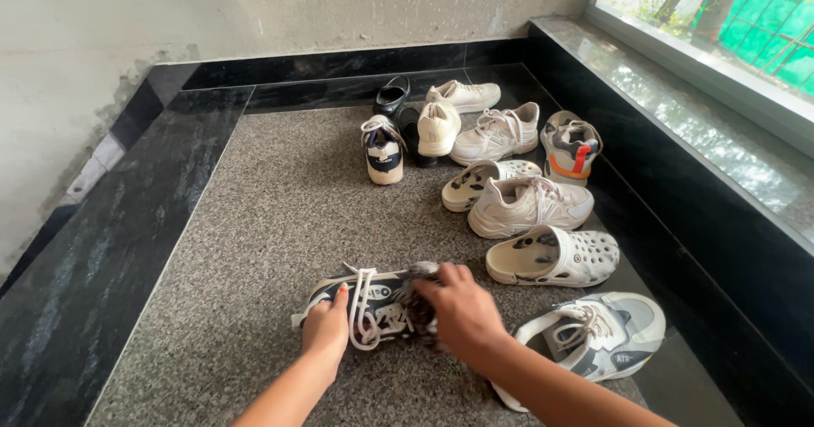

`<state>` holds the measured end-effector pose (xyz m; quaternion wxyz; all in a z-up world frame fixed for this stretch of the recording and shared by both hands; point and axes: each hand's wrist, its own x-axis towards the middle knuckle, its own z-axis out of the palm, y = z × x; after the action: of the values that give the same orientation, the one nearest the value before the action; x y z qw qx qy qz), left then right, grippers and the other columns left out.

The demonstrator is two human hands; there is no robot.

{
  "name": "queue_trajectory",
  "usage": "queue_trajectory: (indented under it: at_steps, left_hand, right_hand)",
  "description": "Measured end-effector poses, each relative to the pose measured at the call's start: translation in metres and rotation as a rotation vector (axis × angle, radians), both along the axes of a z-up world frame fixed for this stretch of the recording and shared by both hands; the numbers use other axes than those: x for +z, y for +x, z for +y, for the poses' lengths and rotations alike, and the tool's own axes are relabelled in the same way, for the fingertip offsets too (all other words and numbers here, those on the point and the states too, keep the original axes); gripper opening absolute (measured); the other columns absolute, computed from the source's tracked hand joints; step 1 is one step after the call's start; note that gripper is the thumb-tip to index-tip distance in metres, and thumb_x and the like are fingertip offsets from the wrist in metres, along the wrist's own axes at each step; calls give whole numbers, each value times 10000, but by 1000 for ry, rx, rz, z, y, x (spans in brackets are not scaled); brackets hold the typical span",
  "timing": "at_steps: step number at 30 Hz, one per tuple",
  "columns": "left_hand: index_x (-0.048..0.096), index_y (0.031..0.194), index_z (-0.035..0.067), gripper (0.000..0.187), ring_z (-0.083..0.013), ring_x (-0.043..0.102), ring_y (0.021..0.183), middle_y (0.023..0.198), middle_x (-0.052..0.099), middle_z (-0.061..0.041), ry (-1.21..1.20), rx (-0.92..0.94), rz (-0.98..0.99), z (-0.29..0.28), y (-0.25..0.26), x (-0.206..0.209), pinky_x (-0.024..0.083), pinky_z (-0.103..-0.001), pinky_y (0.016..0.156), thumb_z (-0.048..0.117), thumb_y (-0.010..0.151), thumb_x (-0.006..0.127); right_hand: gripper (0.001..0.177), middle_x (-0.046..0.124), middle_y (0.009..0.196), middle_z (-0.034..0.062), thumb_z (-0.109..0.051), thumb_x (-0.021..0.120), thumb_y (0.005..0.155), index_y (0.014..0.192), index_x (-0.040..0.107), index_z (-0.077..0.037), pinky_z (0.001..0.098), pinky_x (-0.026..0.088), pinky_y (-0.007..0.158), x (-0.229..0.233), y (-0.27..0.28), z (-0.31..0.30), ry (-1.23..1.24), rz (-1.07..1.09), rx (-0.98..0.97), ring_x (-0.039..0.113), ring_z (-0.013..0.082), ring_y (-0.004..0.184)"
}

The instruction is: The person scrubs a navy and white sneaker with a patterned cloth, focusing on the upper, sides, and sole. After scrubbing, the person ties the laces and places the shoe back among other shoes on the floor.

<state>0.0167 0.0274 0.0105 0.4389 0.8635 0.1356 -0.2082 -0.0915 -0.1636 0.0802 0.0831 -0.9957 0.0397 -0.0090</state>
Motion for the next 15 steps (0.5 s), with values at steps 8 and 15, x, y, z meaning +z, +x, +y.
queue_trajectory:
  at_steps: [8,15]
  left_hand:
    - [711,1014,58,395,-191,739,823,891,786,-52,-436,15,150,10,7,-21,503,-343,931,378,1044,482]
    - [753,984,23,497,-196,667,818,862,745,-75,-395,-8,111,17,4,-17,506,-389,818,442,1057,496]
  right_hand:
    - [586,534,1277,187,-56,678,885,1425,556,-248,428,533,992,8,7,11,196,52,-245,567,327,1174]
    - [562,557,1300,198,-60,744,830,1358,631,-215,448,504,999,-11,15,58,277,-159,166,561,379,1207]
